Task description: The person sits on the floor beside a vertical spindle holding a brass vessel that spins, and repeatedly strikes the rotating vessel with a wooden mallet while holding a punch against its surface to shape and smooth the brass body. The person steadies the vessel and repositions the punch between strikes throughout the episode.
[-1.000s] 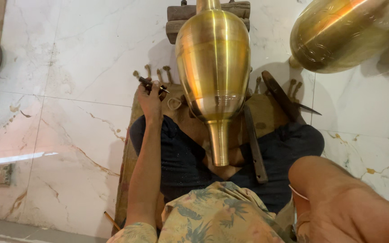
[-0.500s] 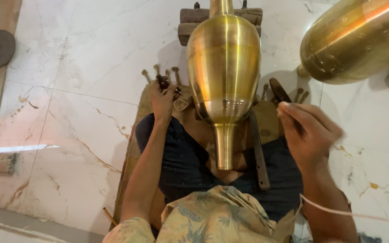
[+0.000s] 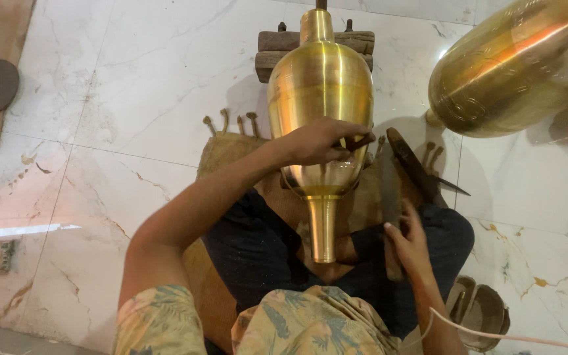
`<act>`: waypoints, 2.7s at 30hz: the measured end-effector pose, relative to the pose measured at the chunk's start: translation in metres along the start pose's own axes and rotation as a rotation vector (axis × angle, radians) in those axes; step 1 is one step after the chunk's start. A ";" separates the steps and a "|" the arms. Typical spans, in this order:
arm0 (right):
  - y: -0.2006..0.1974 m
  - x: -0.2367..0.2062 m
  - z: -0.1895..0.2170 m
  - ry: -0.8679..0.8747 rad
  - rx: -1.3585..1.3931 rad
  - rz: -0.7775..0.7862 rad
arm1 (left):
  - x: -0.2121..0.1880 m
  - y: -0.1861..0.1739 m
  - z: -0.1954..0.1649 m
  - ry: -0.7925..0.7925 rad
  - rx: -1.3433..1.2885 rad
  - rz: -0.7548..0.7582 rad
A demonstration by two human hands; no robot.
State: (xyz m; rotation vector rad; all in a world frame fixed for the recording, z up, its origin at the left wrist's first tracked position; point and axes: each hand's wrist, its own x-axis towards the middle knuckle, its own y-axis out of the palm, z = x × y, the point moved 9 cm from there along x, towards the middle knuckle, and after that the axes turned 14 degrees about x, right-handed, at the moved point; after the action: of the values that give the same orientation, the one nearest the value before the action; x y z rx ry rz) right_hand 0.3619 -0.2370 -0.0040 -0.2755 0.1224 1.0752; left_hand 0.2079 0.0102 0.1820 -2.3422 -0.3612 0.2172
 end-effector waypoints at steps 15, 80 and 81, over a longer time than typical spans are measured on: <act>0.009 -0.022 0.187 -0.551 -0.750 -0.087 | 0.008 0.015 0.000 0.183 0.053 0.120; 0.056 0.049 0.339 -0.272 -1.433 0.423 | -0.075 0.017 0.033 -0.302 -0.335 -0.802; 0.038 0.050 0.324 -0.161 -1.554 0.403 | -0.070 0.009 0.028 -0.228 -0.268 -0.768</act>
State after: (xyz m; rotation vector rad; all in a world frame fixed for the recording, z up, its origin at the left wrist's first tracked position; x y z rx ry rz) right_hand 0.3404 -0.0862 0.2888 -1.5954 -0.8873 1.4002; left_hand 0.1360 0.0002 0.1594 -2.2481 -1.4292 0.0595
